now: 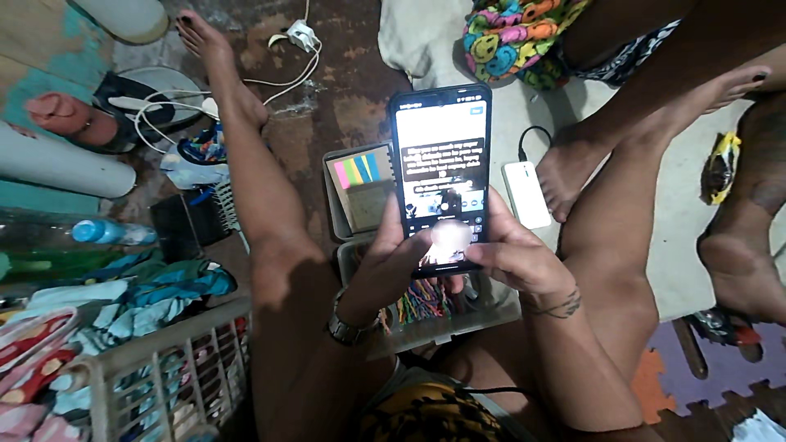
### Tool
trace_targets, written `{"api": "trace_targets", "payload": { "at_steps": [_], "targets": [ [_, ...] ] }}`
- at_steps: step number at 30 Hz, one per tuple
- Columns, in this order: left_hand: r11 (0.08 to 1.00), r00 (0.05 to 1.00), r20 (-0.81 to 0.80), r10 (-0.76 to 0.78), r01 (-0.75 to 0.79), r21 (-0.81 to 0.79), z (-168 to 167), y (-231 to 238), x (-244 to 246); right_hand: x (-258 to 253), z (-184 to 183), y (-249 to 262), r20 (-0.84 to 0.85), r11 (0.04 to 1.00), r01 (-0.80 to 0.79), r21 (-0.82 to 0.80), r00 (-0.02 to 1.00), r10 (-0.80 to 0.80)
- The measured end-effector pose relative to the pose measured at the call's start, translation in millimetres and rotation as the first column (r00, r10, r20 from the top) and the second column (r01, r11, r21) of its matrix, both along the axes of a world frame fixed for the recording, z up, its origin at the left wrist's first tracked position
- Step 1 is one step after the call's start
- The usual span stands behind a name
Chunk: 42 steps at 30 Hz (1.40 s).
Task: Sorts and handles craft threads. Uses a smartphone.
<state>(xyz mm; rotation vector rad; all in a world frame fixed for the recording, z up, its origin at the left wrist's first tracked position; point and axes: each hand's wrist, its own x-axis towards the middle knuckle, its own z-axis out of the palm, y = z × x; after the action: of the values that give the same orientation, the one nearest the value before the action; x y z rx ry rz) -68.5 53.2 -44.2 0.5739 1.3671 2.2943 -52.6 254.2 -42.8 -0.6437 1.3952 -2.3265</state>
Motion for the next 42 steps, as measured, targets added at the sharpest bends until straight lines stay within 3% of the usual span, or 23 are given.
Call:
{"api": "trace_targets", "payload": {
  "at_steps": [4, 12, 22, 28, 33, 42],
  "targets": [
    [0.999, 0.999, -0.015, -0.039, 0.039, 0.003, -3.1, -1.8, -1.7, 0.1, 3.4, -8.1, 0.017, 0.99, 0.122, 0.065, 0.992, -0.123],
    [0.997, 0.998, -0.01, -0.054, 0.055, 0.054, -4.6, -3.2, -1.4, 0.4, 3.8, -4.4, -0.06, 0.984, 0.09, 0.151, 0.995, -0.082],
    [0.997, 0.997, -0.023, -0.072, 0.073, 0.04, -2.6, -5.5, -1.9, -1.3, 2.3, -4.8, 0.035, 0.999, 0.053, -0.001, 0.998, -0.053],
    [0.997, 0.996, -0.036, -0.076, 0.077, 0.022, -3.8, -5.0, -3.4, 0.4, 2.4, -4.8, 0.044, 0.998, 0.061, 0.002, 0.997, -0.061],
    [0.983, 0.99, -0.01, -0.144, 0.144, 0.114, -20.8, -3.2, -7.8, -0.1, 1.5, -3.9, 0.032, 0.999, 0.044, -0.017, 0.999, -0.044],
    [0.997, 0.997, -0.002, -0.071, 0.071, 0.009, -16.6, -4.2, -4.0, 1.8, 2.7, -3.1, -0.039, 0.993, 0.072, 0.099, 0.997, -0.068]
  ]
}}
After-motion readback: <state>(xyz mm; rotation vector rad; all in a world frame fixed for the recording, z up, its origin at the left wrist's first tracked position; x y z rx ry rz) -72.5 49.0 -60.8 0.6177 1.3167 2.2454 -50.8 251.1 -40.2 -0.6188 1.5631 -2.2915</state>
